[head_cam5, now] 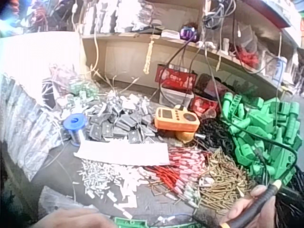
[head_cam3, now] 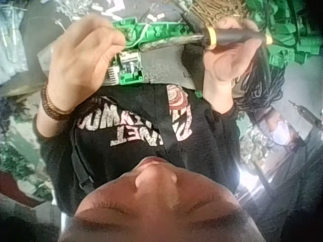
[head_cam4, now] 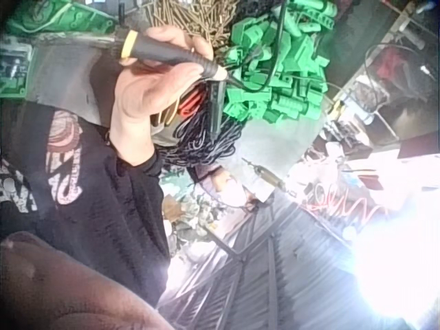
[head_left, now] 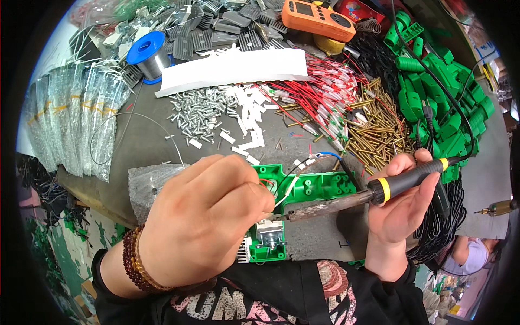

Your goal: Assembling internal components, wiring, and soldering for a green plastic electronic device housing.

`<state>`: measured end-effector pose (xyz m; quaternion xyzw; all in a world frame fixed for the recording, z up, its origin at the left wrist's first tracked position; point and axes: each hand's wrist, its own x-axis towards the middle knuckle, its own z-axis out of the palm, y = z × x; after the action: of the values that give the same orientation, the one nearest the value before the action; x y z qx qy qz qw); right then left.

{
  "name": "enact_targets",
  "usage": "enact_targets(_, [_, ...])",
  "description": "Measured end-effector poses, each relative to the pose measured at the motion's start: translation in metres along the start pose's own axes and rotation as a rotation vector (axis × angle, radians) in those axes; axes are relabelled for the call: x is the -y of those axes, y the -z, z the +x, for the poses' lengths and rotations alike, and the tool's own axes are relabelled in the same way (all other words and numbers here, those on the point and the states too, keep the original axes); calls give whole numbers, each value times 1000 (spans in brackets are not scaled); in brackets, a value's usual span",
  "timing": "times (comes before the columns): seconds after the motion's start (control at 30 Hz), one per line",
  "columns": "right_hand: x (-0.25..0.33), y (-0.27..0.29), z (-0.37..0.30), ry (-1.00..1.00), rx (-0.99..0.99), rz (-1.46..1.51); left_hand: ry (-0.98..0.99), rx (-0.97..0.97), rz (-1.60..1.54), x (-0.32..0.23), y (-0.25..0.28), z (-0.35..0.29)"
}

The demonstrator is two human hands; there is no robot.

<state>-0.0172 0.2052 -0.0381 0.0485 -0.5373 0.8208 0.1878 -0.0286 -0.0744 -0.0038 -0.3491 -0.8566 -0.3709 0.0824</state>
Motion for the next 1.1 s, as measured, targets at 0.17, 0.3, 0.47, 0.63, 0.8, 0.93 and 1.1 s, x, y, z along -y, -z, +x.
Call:
enact_targets(0.17, [1, 4, 0, 21, 103, 4, -8, -7, 37, -2, -2, 0])
enact_targets(0.3, [2, 5, -1, 24, 107, 1, -21, -28, 22, -4, -3, 0])
enact_targets(0.47, [1, 2, -1, 11, 17, -9, -33, 5, 31, 0, -4, 0])
enact_targets(0.63, [1, 2, -1, 12, 25, -4, -39, 1, 32, -2, -6, 0])
enact_targets(0.8, [2, 2, -2, 18, 9, -23, -58, -3, 19, -1, -8, 0])
enact_targets(0.93, [1, -1, -2, 16, 17, -27, -65, -13, 8, 0, -10, 0])
enact_targets(1.1, [1, -4, -1, 18, -3, -62, -37, -3, -3, 0, -7, 2])
